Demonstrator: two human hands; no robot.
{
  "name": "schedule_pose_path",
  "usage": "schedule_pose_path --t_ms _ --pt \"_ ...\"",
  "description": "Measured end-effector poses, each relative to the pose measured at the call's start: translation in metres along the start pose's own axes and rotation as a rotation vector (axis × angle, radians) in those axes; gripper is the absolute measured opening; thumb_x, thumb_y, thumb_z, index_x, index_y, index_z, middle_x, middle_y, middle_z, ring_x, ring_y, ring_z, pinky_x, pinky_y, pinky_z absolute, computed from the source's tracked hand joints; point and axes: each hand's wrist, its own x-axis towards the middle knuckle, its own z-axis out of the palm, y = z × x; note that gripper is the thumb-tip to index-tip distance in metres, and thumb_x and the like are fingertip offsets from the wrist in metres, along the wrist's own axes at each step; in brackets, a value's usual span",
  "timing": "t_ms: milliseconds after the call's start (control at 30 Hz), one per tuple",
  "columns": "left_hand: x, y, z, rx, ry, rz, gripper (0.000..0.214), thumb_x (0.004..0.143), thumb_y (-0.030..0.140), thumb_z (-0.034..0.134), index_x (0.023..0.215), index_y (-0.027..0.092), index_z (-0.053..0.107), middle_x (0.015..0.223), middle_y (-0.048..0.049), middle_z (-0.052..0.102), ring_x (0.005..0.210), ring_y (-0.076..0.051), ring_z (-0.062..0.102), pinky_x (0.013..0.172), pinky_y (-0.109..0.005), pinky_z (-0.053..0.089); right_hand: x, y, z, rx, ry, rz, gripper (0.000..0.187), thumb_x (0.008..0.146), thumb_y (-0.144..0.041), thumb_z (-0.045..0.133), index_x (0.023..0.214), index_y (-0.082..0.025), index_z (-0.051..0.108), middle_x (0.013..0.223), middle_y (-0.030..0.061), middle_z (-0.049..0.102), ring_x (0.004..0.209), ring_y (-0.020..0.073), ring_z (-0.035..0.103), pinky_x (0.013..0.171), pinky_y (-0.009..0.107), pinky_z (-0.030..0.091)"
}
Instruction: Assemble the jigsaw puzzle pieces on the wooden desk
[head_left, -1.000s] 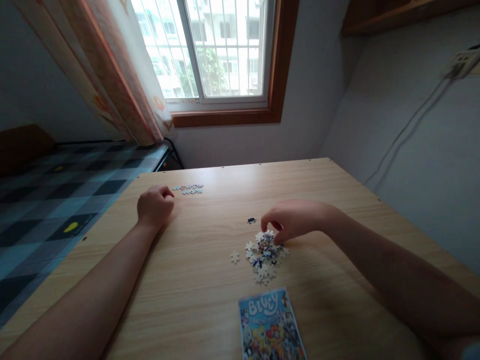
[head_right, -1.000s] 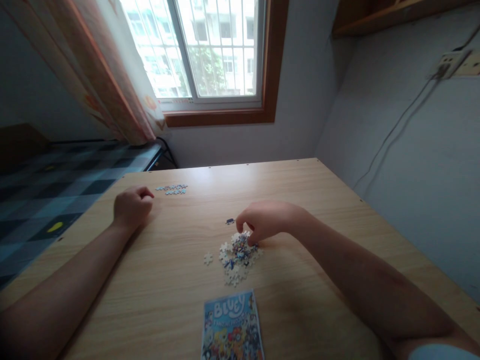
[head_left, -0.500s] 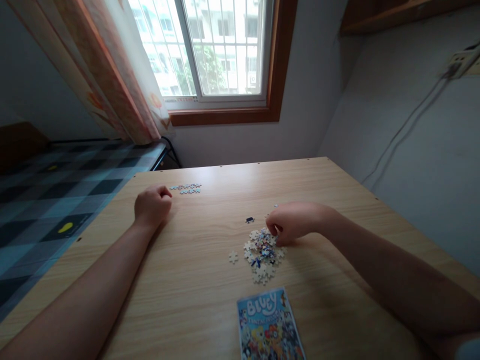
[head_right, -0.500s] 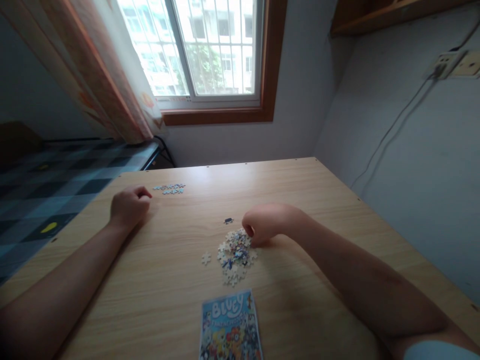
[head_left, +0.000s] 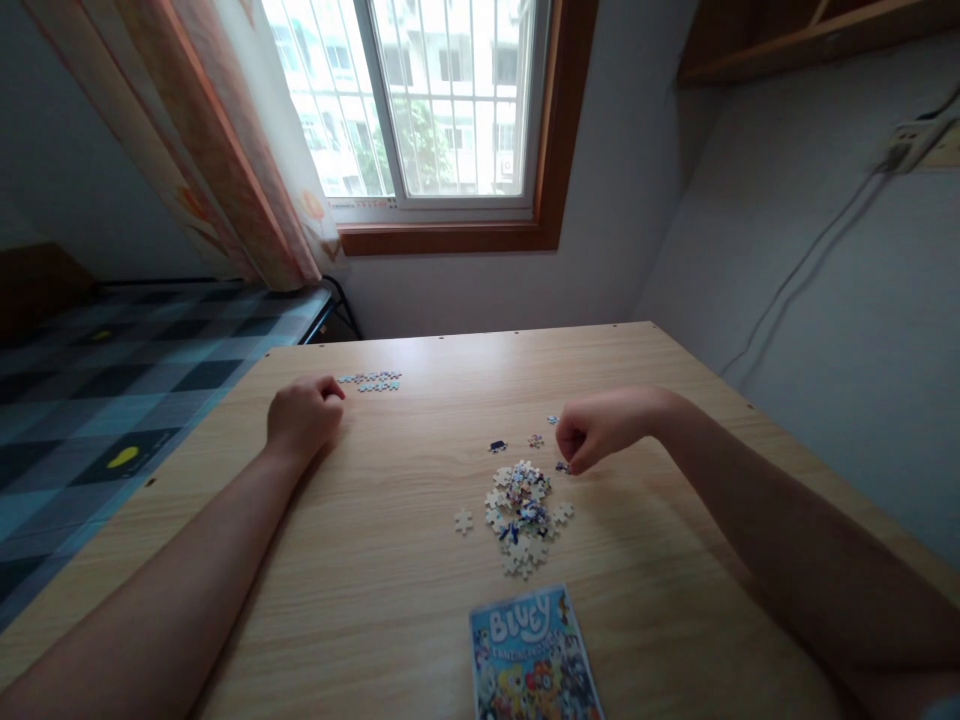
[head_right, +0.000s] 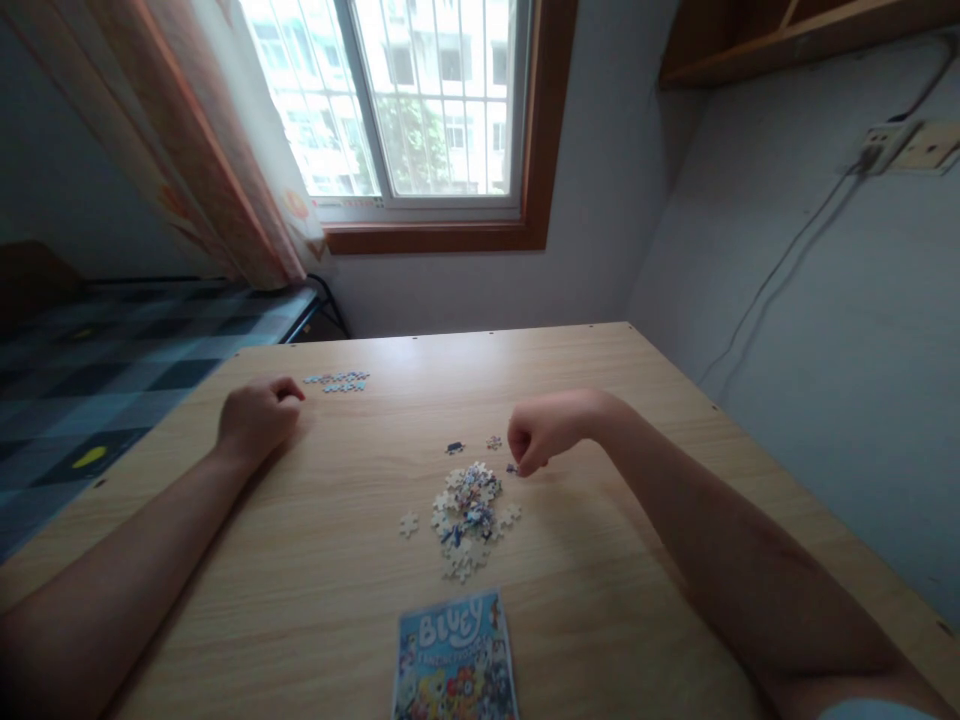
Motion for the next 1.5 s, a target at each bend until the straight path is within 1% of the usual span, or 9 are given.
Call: schedule_pose_path --t_ms 133,333,533,667,800,900,1300,1400,1500 --pt "-0.007 0.013 -0.003 0.012 0.008 0.205 0.015 0.07 0.019 0.049 0.068 0.022 0.063 0.083 -0.0064 0.069 0.083 -0.025 0.063 0.073 -0.033 0.045 0.014 0.001 0.003 0.158 0.192 -0.125 0.022 0.08 -0.036 0.069 0.082 -0.015 0.072 0.07 0.0007 0.065 0.062 0.0118 0.052 0.056 0.024 0.036" --pt "-0.019 0.036 -0.007 0.025 -0.082 0.474 0.017 0.074 0.016 0.047 0.07 0.022 0.062 0.083 -0.0054 0.067 0.082 -0.023 0.062 0.073 -0.032 0.046 0.048 -0.023 0.036 0.172 0.443 -0.223 0.021 0.086 -0.035 0.067 0.089 -0.015 0.075 0.075 0.0024 0.068 0.064 0.0114 0.052 0.058 0.024 0.035" --pt "-0.019 0.045 -0.01 -0.043 -0.125 0.534 0.02 0.074 0.014 0.047 0.067 0.021 0.064 0.081 -0.0054 0.068 0.077 -0.021 0.061 0.071 -0.032 0.046 0.043 -0.006 0.026 -0.203 0.886 0.036 0.025 0.093 -0.036 0.056 0.094 -0.022 0.077 0.073 0.0026 0.071 0.063 0.0145 0.057 0.06 0.027 0.032" --pt "-0.027 0.072 -0.021 -0.279 -0.412 0.586 0.021 0.07 0.012 0.048 0.064 0.021 0.066 0.073 -0.0028 0.068 0.07 -0.018 0.06 0.069 -0.03 0.047 0.038 0.032 0.013 -0.249 1.126 0.208 0.028 0.093 -0.04 0.053 0.095 -0.023 0.076 0.076 0.0038 0.073 0.067 0.0182 0.06 0.061 0.029 0.033" --pt "-0.045 0.107 -0.034 -0.489 -0.835 0.68 0.021 0.076 0.019 0.057 0.086 0.023 0.076 0.079 -0.0022 0.072 0.07 -0.015 0.063 0.065 -0.027 0.048 0.043 0.066 0.016 -0.271 1.227 0.267 0.031 0.094 -0.04 0.051 0.094 -0.022 0.076 0.078 0.0057 0.073 0.07 0.0212 0.063 0.062 0.03 0.034" --pt "-0.058 0.123 -0.038 -0.483 -0.956 0.724 0.017 0.078 0.028 0.068 0.093 0.024 0.076 0.083 -0.0026 0.072 0.072 -0.015 0.064 0.063 -0.026 0.048 0.047 0.083 0.019 -0.204 1.286 0.276 0.031 0.092 -0.041 0.051 0.093 -0.021 0.076 0.077 0.0058 0.073 0.071 0.0219 0.064 0.063 0.03 0.036" --pt "-0.062 0.119 -0.022 -0.378 -0.821 0.753 0.018 0.078 0.015 0.063 0.087 0.025 0.075 0.079 -0.0002 0.072 0.067 -0.014 0.061 0.062 -0.026 0.044 0.053 0.095 0.02 -0.08 1.281 0.234 0.034 0.09 -0.043 0.051 0.092 -0.02 0.076 0.079 0.007 0.074 0.073 0.0218 0.065 0.067 0.03 0.041" --pt "-0.047 0.105 -0.023 -0.378 -0.668 0.684 0.013 0.079 0.016 0.063 0.081 0.023 0.074 0.079 -0.0008 0.071 0.069 -0.014 0.061 0.066 -0.026 0.046 0.053 0.096 0.02 -0.065 1.291 0.212 0.035 0.091 -0.043 0.051 0.091 -0.019 0.076 0.077 0.0071 0.073 0.071 0.0212 0.065 0.068 0.03 0.041" --pt "-0.024 0.078 -0.028 -0.394 -0.369 0.563 0.01 0.081 0.026 0.066 0.076 0.022 0.074 0.087 -0.0033 0.07 0.074 -0.015 0.061 0.07 -0.027 0.047 0.052 0.097 0.021 -0.053 1.303 0.177 0.034 0.09 -0.043 0.051 0.089 -0.019 0.076 0.074 0.006 0.072 0.068 0.0203 0.064 0.066 0.029 0.041"
